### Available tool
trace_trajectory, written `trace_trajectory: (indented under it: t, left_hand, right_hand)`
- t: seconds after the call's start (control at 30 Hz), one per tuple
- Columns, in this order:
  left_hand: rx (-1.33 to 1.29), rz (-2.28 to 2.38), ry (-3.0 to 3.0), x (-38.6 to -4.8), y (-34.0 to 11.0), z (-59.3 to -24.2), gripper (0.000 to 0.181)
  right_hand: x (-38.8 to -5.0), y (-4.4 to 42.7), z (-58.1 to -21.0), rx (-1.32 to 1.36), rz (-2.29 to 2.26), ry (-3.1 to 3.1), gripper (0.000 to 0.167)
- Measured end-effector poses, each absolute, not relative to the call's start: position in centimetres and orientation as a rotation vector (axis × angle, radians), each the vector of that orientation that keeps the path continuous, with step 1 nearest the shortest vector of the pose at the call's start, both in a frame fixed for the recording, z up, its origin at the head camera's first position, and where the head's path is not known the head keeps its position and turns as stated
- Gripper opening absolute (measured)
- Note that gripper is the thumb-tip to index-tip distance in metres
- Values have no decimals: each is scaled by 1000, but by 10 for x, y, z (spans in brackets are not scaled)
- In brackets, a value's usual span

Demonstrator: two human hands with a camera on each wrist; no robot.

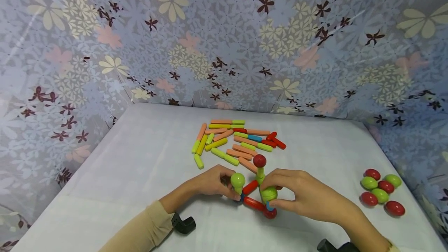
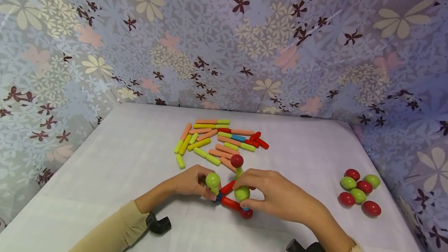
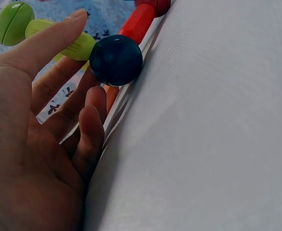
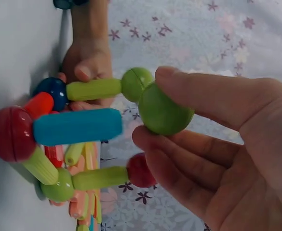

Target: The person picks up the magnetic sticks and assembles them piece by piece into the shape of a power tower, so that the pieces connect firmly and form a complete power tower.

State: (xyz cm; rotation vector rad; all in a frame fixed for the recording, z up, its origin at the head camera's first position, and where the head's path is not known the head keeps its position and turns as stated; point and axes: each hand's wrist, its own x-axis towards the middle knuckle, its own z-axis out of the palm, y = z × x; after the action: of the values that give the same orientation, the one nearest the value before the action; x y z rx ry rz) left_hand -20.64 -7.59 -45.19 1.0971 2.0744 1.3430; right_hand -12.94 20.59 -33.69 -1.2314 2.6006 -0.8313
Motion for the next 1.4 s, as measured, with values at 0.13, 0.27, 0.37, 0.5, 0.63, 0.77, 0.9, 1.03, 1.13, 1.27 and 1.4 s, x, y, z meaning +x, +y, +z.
trace_trajectory:
  t: [0.13, 0.27, 0.37, 0.5, 0.63, 0.77, 0.9, 1.03, 1.13, 1.27, 1.4]
  left_hand:
    - [1099, 1341, 2076, -207, -76, -450, 20]
    - [1102, 1339, 2073, -208, -77, -448, 21]
    - [1101, 1329, 2080, -209, -78, -448, 21]
    - [1104, 1325, 2089, -209, -78, -448, 21]
    - [1108, 1322, 2088, -209, -79, -449, 21]
    - [1100, 1319, 2087, -208, -79, -450, 21]
    - [1097, 1318, 2094, -207, -77, -451, 22]
    - [1094, 1336, 2083, -207, -76, -452, 21]
    - [1101, 1345, 2068, -206, -75, -452, 21]
    - [1109, 1349, 2067, -206, -74, -453, 21]
    - [1119, 1350, 2074, -206, -76, -453, 22]
  right_hand:
    - [-130, 202, -342, -1240, -776, 2587, 32]
    - [-130, 201, -342, -1199, -752, 2562, 32]
    - [-131, 200, -341, -1151, -700, 2544, 33]
    - [-132, 200, -340, -1093, -622, 2542, 37]
    - [-140, 212, -339, -999, -729, 2466, 50]
    - [-164, 228, -353, -915, -975, 2525, 35]
    - [-190, 224, -382, -855, -1110, 2616, 29]
    - [-206, 209, -409, -855, -1192, 2518, 33]
    - [-209, 206, -419, -849, -1217, 2516, 27]
    - [-209, 210, -421, -837, -1245, 2509, 23]
    - [-209, 214, -421, -876, -1204, 2461, 29]
